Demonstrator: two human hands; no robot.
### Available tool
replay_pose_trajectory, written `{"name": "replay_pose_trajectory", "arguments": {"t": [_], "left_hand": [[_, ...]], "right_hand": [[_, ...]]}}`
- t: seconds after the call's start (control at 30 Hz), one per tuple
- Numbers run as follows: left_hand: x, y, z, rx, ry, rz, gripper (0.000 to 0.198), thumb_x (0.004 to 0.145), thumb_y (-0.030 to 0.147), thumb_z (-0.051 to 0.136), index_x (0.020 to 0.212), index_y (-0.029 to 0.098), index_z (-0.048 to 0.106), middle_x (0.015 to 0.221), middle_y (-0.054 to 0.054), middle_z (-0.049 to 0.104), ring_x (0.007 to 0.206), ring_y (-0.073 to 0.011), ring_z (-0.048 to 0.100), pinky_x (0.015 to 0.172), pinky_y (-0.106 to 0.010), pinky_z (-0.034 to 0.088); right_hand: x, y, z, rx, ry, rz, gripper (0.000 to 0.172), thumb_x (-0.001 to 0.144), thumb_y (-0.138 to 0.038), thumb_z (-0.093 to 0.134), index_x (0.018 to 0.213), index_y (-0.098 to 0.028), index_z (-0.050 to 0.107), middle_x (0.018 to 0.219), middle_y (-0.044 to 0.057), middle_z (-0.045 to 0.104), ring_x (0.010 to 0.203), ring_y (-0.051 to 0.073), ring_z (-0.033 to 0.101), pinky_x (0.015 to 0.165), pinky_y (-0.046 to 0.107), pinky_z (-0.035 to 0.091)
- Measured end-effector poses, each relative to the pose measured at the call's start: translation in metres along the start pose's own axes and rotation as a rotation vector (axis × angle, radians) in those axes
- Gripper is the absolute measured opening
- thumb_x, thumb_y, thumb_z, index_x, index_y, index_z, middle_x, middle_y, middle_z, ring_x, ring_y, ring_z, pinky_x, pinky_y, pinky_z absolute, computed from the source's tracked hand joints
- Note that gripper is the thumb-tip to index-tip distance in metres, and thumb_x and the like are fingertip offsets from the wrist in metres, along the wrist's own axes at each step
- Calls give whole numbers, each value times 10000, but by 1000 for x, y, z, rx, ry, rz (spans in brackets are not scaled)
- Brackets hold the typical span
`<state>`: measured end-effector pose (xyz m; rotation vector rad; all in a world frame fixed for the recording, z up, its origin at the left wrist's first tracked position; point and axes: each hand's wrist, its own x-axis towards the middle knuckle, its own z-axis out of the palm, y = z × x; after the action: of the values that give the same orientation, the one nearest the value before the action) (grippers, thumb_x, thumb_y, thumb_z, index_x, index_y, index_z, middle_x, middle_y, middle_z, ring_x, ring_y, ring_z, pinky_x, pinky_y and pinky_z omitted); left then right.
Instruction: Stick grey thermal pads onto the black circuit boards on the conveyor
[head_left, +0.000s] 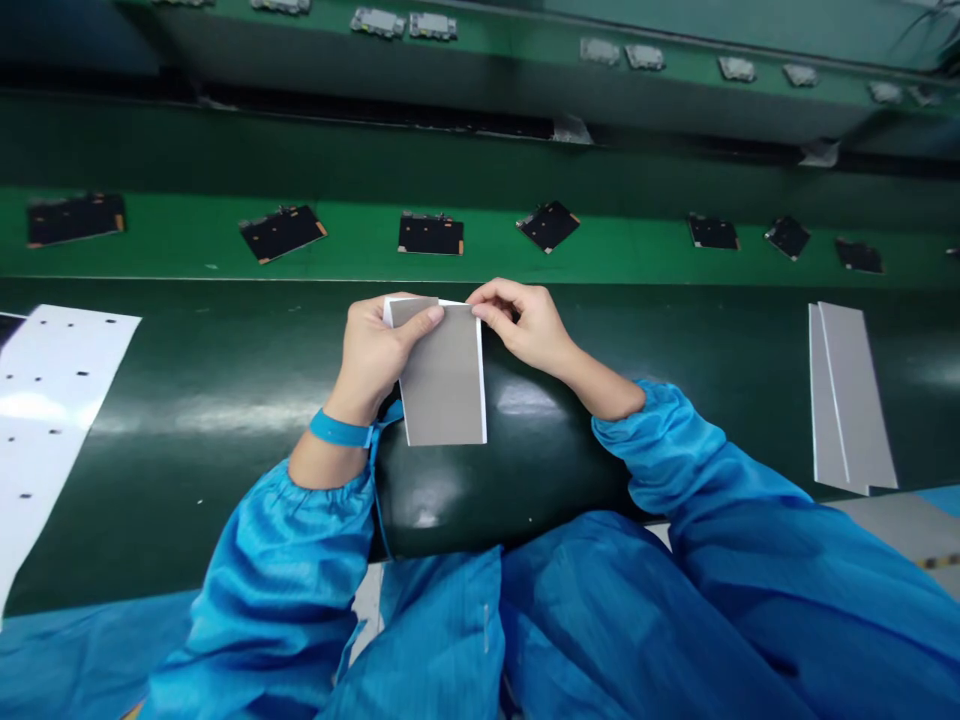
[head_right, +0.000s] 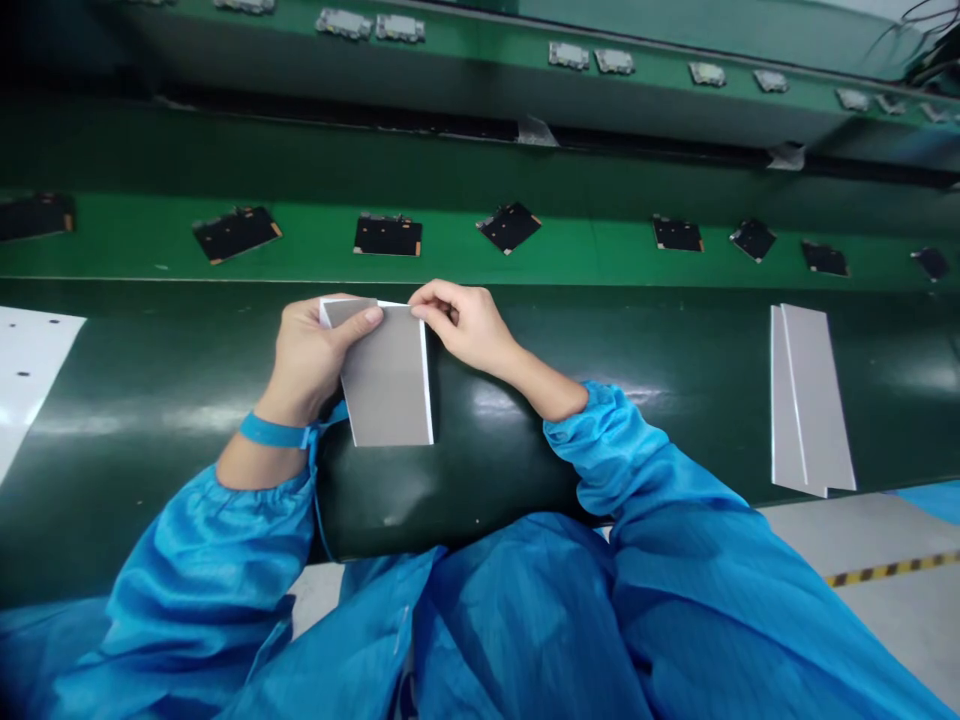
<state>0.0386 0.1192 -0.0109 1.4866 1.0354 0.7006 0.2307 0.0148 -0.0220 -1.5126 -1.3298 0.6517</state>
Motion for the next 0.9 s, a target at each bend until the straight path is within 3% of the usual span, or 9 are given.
{"name": "replay_pose_trajectory", "arguments": {"t": [0.13,0.37,0.6,0.9], "left_hand": [[-1,1,0,-21,-5,-9,362,684,487,936,830,190,788,838,-64,786,752,-208,703,632,-288,566],[0,0,3,-11,2,-36,368,667,446,930,838,159,774,857,-69,778,770,-206,697,647,-283,558],[-1,1,5,-5,-23,-79,337,687,405,920,850,158,759,848,-73,764,767,-220,694,651,-303,562],[0,-1,8,-13,-10,-93,303,689,391,922,801,164,755,797,-58,751,765,-228,713,628,-302,571]], "right_hand": [[-1,-1,-2,-196,30,-112,88,1012,-297,629,966,-235,672,928,51,680,766,192,585,745,353,536],[-5,8,-1,-451,3,-337,198,1107,-333,526,945,-238,590,997,103,648,925,253,619,822,413,545],[-6,7,2,-390,44,-236,55,1072,-289,569,1099,-250,598,1050,89,664,844,225,609,808,396,572],[-7,5,10,-545,-25,-354,245,1132,-256,411,1177,-239,651,1063,124,703,1049,290,662,954,462,566]]}}
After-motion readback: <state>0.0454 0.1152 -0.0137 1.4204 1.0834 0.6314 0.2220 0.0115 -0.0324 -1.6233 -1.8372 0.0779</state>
